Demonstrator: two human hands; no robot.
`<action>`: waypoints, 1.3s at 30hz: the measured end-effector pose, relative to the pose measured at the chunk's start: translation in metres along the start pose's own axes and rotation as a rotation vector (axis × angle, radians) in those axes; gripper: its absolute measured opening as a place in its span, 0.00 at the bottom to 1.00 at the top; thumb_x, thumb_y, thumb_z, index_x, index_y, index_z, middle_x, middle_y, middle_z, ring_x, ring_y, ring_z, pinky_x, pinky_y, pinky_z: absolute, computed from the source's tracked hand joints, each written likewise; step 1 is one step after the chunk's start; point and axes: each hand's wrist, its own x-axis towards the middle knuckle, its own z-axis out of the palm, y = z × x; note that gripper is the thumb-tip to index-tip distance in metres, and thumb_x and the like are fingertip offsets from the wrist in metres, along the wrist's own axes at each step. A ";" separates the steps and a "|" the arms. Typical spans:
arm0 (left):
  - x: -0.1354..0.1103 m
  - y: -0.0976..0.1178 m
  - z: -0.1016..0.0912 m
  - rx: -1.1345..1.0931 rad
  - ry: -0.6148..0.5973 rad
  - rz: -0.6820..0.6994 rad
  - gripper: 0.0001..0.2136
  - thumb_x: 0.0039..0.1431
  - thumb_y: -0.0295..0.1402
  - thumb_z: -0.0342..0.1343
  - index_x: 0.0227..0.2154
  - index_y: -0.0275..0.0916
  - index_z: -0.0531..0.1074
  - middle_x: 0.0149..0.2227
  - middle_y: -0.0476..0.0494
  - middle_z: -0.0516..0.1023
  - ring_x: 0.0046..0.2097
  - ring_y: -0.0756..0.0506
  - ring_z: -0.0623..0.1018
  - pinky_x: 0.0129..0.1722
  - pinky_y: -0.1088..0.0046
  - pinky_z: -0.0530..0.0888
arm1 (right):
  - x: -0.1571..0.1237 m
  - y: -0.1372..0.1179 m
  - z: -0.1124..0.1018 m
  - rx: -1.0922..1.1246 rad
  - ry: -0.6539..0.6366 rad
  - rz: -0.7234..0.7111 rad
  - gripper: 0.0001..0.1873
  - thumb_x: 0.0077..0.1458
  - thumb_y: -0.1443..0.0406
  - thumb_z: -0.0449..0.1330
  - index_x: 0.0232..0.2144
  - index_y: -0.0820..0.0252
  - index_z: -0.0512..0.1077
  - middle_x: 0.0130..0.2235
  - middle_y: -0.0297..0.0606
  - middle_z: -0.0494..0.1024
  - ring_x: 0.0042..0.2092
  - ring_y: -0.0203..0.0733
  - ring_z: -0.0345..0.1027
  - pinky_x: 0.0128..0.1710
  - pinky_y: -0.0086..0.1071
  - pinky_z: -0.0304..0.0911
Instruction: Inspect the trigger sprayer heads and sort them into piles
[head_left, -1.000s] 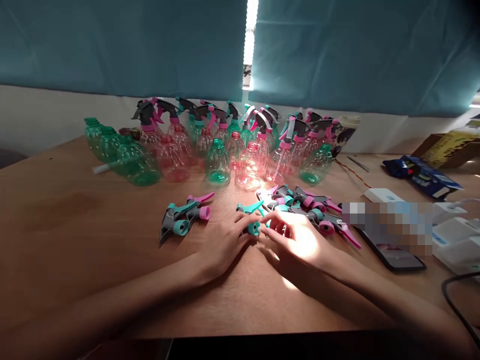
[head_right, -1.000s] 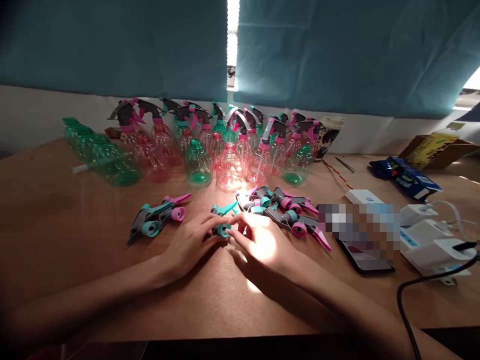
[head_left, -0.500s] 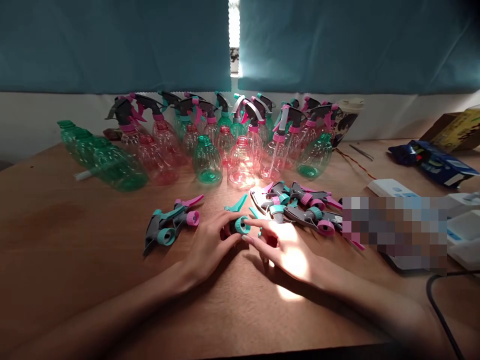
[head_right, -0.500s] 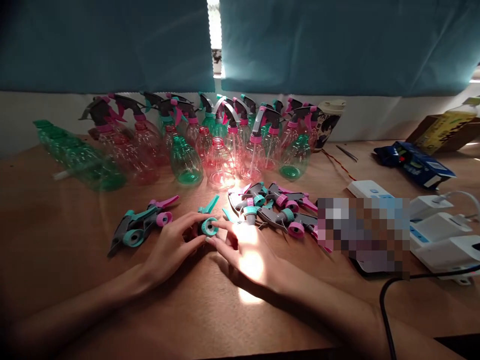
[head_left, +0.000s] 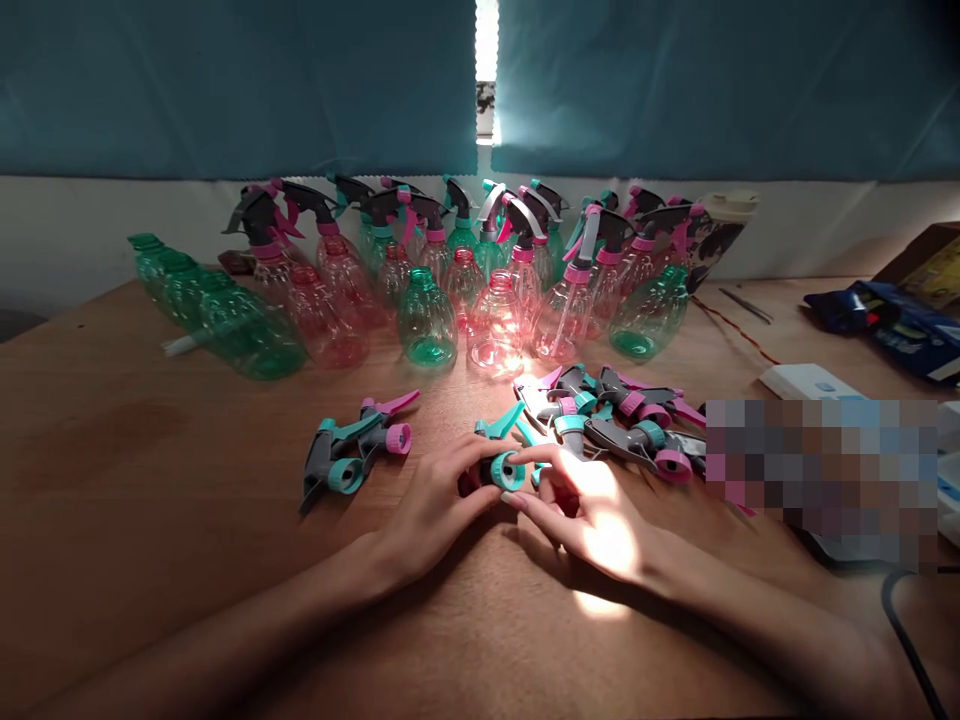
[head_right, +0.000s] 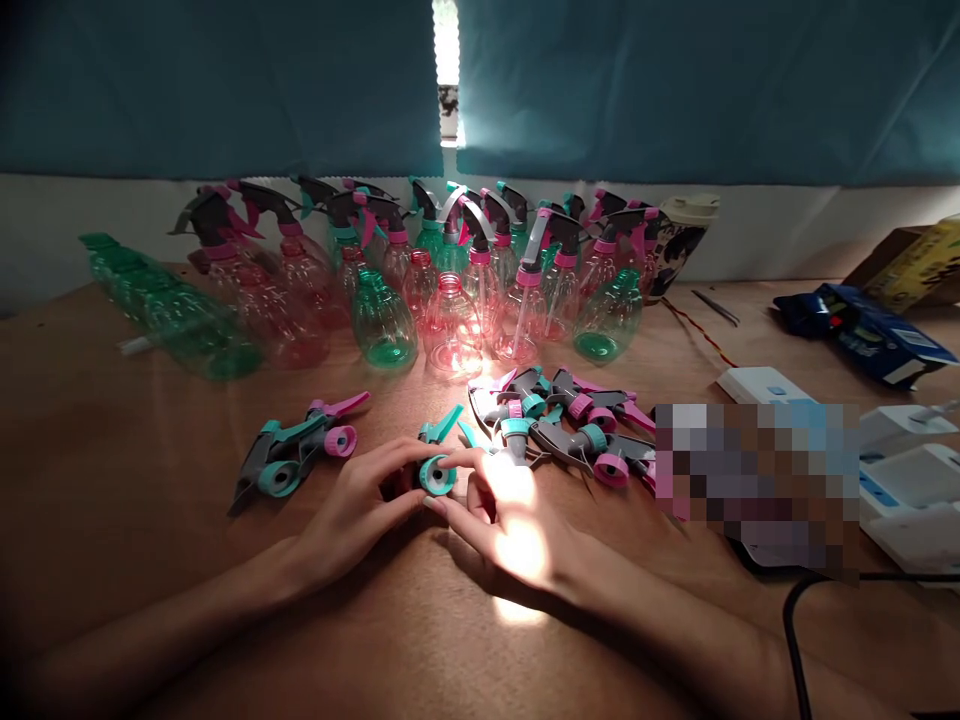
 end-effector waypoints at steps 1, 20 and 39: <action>0.000 0.000 0.000 -0.004 -0.007 0.000 0.15 0.55 0.22 0.55 0.46 0.39 0.73 0.42 0.45 0.77 0.37 0.46 0.73 0.36 0.72 0.69 | 0.000 0.000 0.000 -0.006 0.008 -0.013 0.13 0.57 0.61 0.58 0.45 0.55 0.66 0.19 0.24 0.60 0.19 0.33 0.55 0.18 0.28 0.53; -0.001 -0.004 -0.002 0.024 -0.096 0.053 0.17 0.56 0.22 0.59 0.47 0.43 0.73 0.46 0.47 0.77 0.47 0.46 0.75 0.48 0.71 0.70 | -0.001 0.008 -0.006 0.055 -0.084 0.067 0.09 0.64 0.59 0.51 0.41 0.57 0.67 0.21 0.27 0.66 0.22 0.35 0.61 0.21 0.28 0.57; 0.005 -0.008 -0.011 0.087 0.042 -0.110 0.15 0.56 0.23 0.59 0.46 0.40 0.73 0.40 0.49 0.76 0.37 0.47 0.72 0.37 0.72 0.67 | -0.001 -0.008 -0.018 -0.061 -0.045 -0.013 0.11 0.67 0.62 0.46 0.35 0.57 0.66 0.29 0.31 0.69 0.30 0.35 0.63 0.32 0.28 0.61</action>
